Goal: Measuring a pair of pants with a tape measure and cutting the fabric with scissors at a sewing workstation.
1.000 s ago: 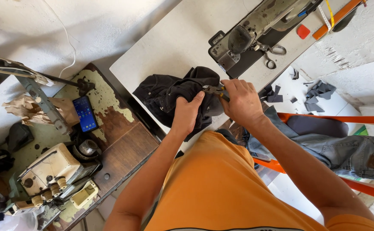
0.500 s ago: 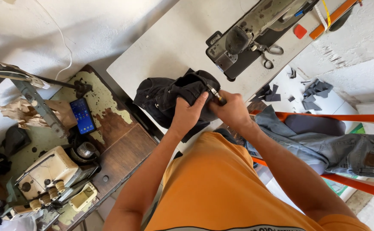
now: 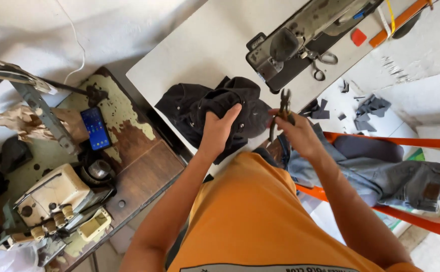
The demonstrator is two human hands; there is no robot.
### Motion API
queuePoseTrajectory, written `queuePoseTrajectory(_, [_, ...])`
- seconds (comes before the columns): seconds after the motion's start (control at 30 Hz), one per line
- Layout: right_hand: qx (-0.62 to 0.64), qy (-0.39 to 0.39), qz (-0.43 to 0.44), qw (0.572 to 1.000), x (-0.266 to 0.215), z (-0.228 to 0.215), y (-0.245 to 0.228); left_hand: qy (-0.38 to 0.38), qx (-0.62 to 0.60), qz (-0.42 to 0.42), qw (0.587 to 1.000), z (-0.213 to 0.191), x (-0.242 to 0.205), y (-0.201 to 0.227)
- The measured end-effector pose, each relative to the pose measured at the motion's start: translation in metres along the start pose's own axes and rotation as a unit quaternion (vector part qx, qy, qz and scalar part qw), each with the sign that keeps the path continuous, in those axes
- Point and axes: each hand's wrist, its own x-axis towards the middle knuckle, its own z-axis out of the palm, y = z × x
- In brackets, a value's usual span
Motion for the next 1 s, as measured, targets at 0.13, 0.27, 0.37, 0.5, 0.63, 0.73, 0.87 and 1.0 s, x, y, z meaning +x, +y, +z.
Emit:
queuePoseTrajectory(0.13, [0.024,0.086,-0.083,0.993,-0.007,0.026,-0.009,0.058,-0.024,-0.064,0.996,0.034,-0.020,0.073])
queuePoseTrajectory(0.27, [-0.016,0.151,-0.295,0.944,-0.007,0.058,-0.020,0.107,-0.083,-0.080,0.988,0.041,0.002,0.047])
queuePoseTrajectory(0.37, [-0.067,0.145,-0.331,0.930,-0.003,0.067,-0.022,0.105,-0.087,-0.032,0.990,0.020,0.021,0.008])
queuePoseTrajectory(0.5, [-0.122,0.158,-0.357,0.912,0.023,0.068,-0.002,-0.081,-0.033,-0.029,0.996,0.002,0.041,-0.046])
queuePoseTrajectory(0.63, [0.033,0.067,-0.063,0.995,0.064,0.058,0.022,-0.077,0.312,0.002,0.947,-0.010,0.046,-0.015])
queuePoseTrajectory(0.73, [0.295,-0.001,0.051,0.954,0.070,0.053,0.026,-0.040,0.316,0.034,0.947,0.008,0.018,0.045])
queuePoseTrajectory(0.87, [0.341,-0.021,0.042,0.939,0.070,0.055,0.038,-0.017,0.329,0.054,0.943,0.010,0.022,0.034])
queuePoseTrajectory(1.0, [0.293,0.006,0.021,0.956,0.067,0.054,0.039,0.019,0.332,0.067,0.941,0.010,0.027,0.015])
